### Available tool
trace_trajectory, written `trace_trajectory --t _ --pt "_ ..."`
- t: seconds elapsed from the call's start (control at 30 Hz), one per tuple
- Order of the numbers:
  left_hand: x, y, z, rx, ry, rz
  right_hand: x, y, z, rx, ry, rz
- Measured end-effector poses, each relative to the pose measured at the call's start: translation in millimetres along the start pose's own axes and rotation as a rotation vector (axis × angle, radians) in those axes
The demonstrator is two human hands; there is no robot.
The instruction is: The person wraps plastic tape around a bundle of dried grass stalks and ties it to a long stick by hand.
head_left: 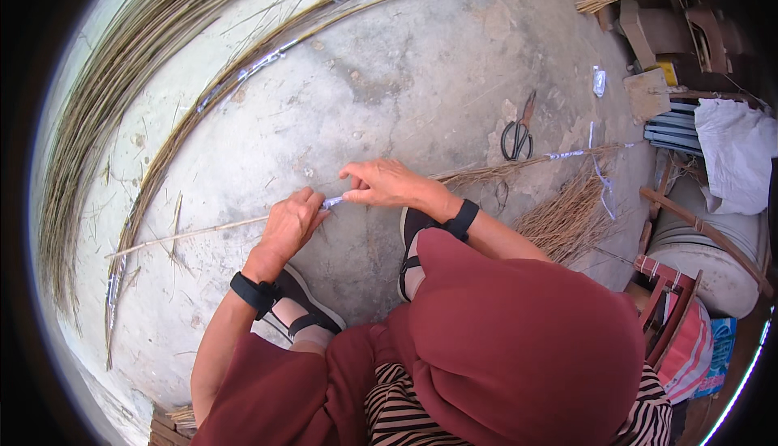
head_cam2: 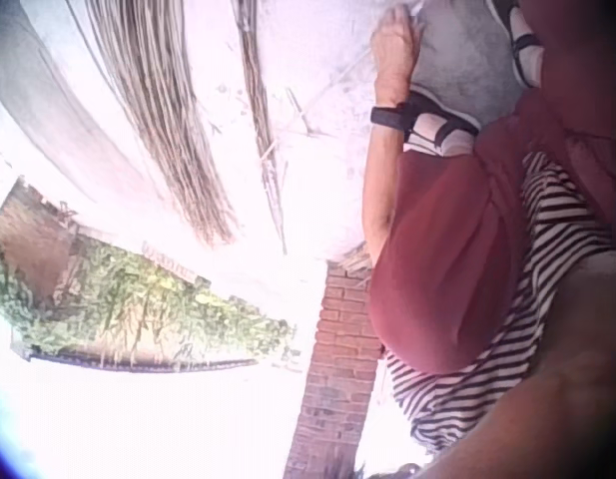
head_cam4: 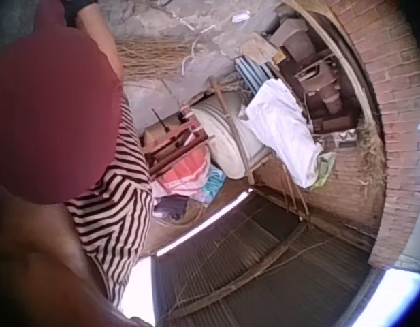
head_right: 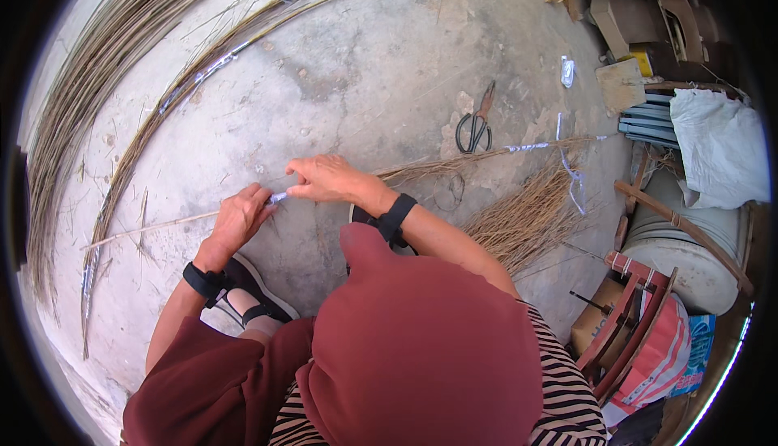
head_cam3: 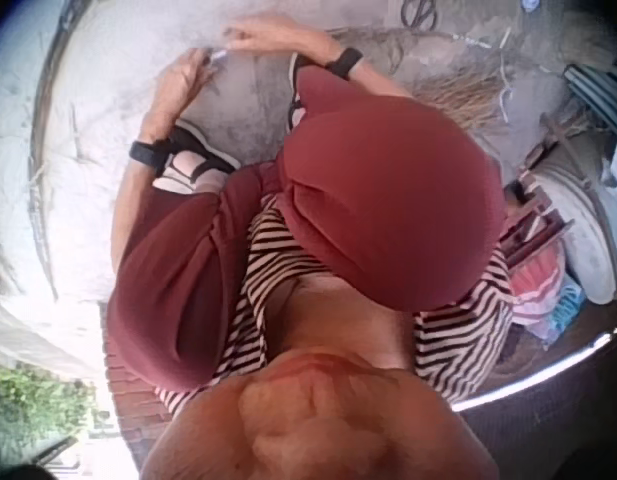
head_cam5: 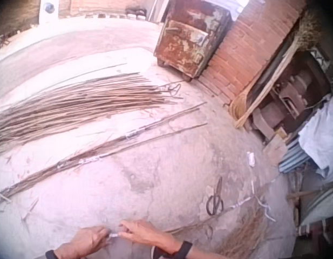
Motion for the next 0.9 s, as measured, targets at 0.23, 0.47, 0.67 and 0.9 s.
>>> trace_trajectory --t 0.23,0.47,0.67,0.9 --pt "-28.3 -8.3 -11.8 0.014 -0.144 -0.05 -43.9 -7.6 -56.1 0.008 -0.012 -0.146" --pt "-69.1 -26.2 -29.6 0.046 -0.203 0.027 -81.2 42.3 -80.3 -0.217 -0.314 -0.208" --pt "-96.0 -26.3 -48.2 0.055 -0.249 0.013 -107.9 57.4 -94.7 -0.279 -0.399 -0.232" --pt "-122.1 -13.5 -73.8 0.055 -0.233 0.061 -125.8 43.4 -129.3 -0.008 -0.272 -0.342"
Point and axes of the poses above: each hand's wrist, its own z-axis towards the middle knuckle, its own x-axis out of the palm, y = z × x, the point moved 6 cm from there along z, towards the middle knuckle, and after that the axes turned 5 degrees about x, right-handed, at the moved point
